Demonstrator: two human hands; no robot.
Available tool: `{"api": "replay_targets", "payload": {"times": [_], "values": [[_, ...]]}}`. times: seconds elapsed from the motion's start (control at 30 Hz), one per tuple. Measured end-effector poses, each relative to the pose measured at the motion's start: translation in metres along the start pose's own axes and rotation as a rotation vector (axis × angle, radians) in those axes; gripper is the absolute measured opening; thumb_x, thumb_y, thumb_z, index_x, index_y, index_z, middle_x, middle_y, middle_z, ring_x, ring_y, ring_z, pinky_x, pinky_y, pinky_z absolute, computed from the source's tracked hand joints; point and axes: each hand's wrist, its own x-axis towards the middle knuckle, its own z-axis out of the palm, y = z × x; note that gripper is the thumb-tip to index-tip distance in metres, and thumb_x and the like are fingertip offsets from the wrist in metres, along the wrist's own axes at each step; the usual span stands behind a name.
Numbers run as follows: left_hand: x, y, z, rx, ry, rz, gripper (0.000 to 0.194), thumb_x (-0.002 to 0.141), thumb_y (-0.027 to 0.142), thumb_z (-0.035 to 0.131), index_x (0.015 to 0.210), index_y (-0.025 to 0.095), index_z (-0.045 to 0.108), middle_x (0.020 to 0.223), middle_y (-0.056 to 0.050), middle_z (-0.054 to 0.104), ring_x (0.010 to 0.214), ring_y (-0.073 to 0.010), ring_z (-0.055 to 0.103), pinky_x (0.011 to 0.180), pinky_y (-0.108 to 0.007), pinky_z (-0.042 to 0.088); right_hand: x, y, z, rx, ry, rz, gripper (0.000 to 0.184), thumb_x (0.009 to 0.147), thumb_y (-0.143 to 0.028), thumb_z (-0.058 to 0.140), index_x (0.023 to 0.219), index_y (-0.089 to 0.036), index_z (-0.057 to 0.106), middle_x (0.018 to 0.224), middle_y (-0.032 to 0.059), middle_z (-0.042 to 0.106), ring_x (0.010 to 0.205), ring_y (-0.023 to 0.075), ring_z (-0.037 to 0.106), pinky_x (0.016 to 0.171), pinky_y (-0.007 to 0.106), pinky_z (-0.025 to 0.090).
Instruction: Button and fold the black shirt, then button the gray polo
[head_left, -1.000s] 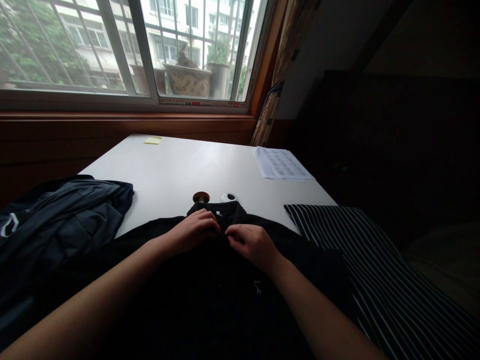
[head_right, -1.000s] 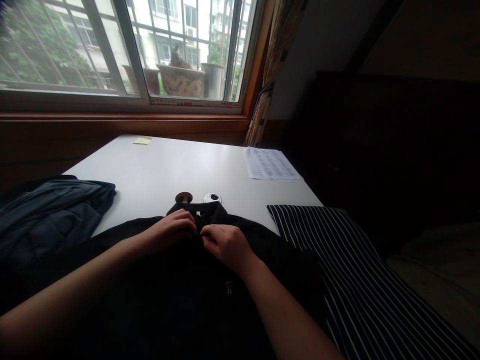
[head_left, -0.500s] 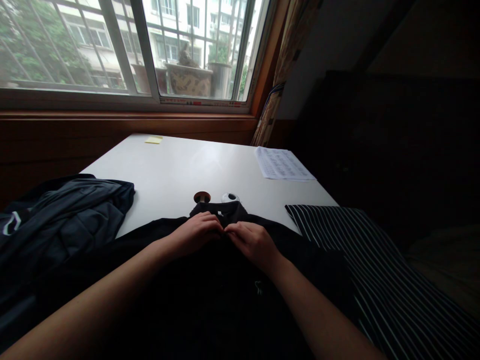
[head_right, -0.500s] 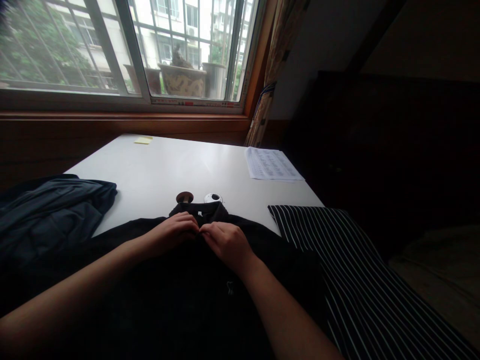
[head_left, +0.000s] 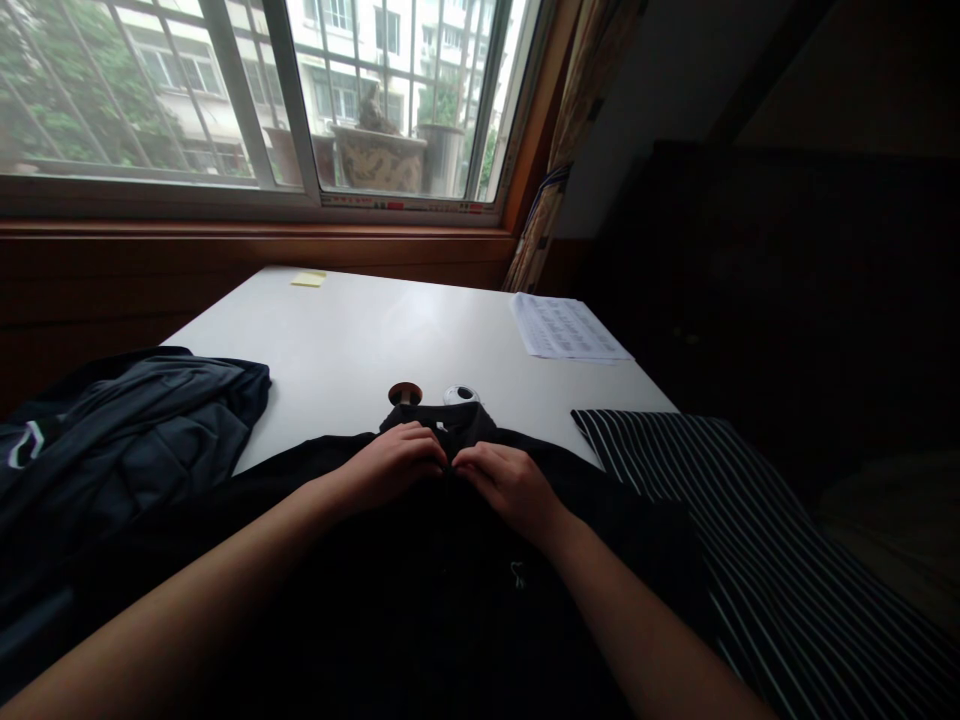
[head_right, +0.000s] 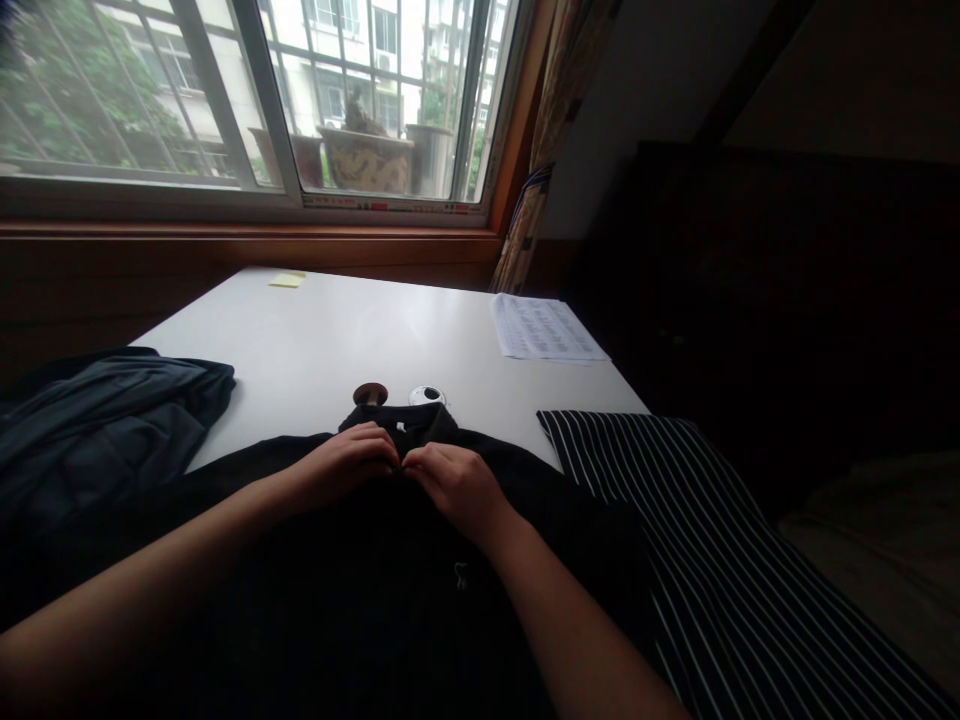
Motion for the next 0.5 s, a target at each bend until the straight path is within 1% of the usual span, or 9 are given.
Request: {"api": "replay_targets", "payload": {"times": [0.13, 0.37, 0.5], "values": [[0.0006, 0.0018, -0.0010, 0.002, 0.005, 0.002, 0.020, 0.102, 0.033, 0.054, 0.100, 0.020, 0.069, 0.099, -0.006, 0.070, 0.095, -0.0203, 0.061, 0.087, -0.034, 0.048, -0.0007, 0.0010, 0.0003, 0.005, -0.005, -0.006, 0.010, 0.101, -0.023, 0.056, 0.101, -0.022, 0.066, 0.084, 0.0020, 0.069, 0.074, 0.0162, 0.065, 0.072, 0.028, 0.050], [-0.0001, 0.0012, 0.0009, 0.060, -0.014, 0.005, 0.021, 0.103, 0.034, 0.053, 0.099, 0.019, 0.068, 0.098, -0.006, 0.071, 0.094, -0.0209, 0.061, 0.086, -0.036, 0.046, -0.0004, 0.0033, 0.0047, -0.030, -0.006, -0.007, 0.011, 0.101, -0.025, 0.056, 0.102, -0.023, 0.067, 0.086, 0.0025, 0.070, 0.076, 0.0165, 0.065, 0.072, 0.028, 0.050], [0.0001, 0.0021, 0.0007, 0.061, -0.014, 0.003, 0.020, 0.103, 0.033, 0.053, 0.099, 0.019, 0.067, 0.097, -0.006, 0.071, 0.094, -0.0210, 0.062, 0.085, -0.036, 0.046, 0.0009, 0.0001, 0.0057, -0.014, 0.042, -0.006, 0.007, 0.100, -0.025, 0.059, 0.101, -0.023, 0.065, 0.086, 0.0027, 0.068, 0.077, 0.0168, 0.065, 0.073, 0.028, 0.051]]}}
